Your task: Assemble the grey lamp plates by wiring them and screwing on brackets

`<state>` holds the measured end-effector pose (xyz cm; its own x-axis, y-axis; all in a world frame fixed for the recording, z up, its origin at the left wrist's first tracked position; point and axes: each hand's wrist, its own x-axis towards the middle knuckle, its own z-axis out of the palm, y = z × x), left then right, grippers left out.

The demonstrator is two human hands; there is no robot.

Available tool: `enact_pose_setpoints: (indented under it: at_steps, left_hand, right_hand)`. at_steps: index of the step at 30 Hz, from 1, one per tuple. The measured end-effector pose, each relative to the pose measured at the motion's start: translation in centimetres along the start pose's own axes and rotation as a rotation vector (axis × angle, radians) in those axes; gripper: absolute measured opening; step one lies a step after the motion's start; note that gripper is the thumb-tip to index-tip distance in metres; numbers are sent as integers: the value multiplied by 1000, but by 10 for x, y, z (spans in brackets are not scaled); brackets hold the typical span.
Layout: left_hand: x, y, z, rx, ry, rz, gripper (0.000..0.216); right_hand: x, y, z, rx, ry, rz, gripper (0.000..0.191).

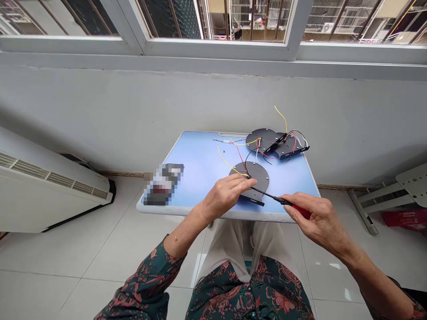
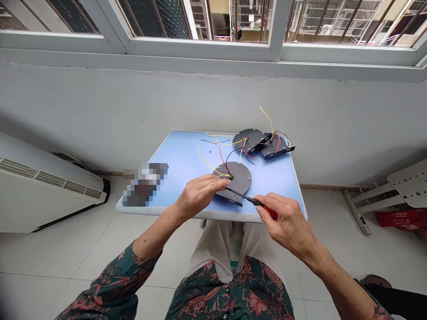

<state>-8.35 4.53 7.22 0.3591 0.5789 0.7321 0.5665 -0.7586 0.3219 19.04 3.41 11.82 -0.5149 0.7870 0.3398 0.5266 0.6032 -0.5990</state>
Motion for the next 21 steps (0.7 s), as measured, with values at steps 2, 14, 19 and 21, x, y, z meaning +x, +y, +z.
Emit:
enact_pose_setpoints:
  at_steps: [2, 14, 19, 21]
  left_hand:
    - [-1, 0, 1, -18, -11, 34, 30]
    - [-3, 7, 14, 11, -148, -37, 34]
    - [22, 2, 13, 11, -355, -202, 24]
    - [38, 1, 11, -6, -410, -254, 24]
  right_hand:
    - [2, 0, -4, 15, -46, 25, 23]
    - [-7, 12, 2, 3, -88, 19, 24]
    - [8, 10, -17, -126, -109, -68, 26]
    - [19, 3, -28, -217, -125, -121, 26]
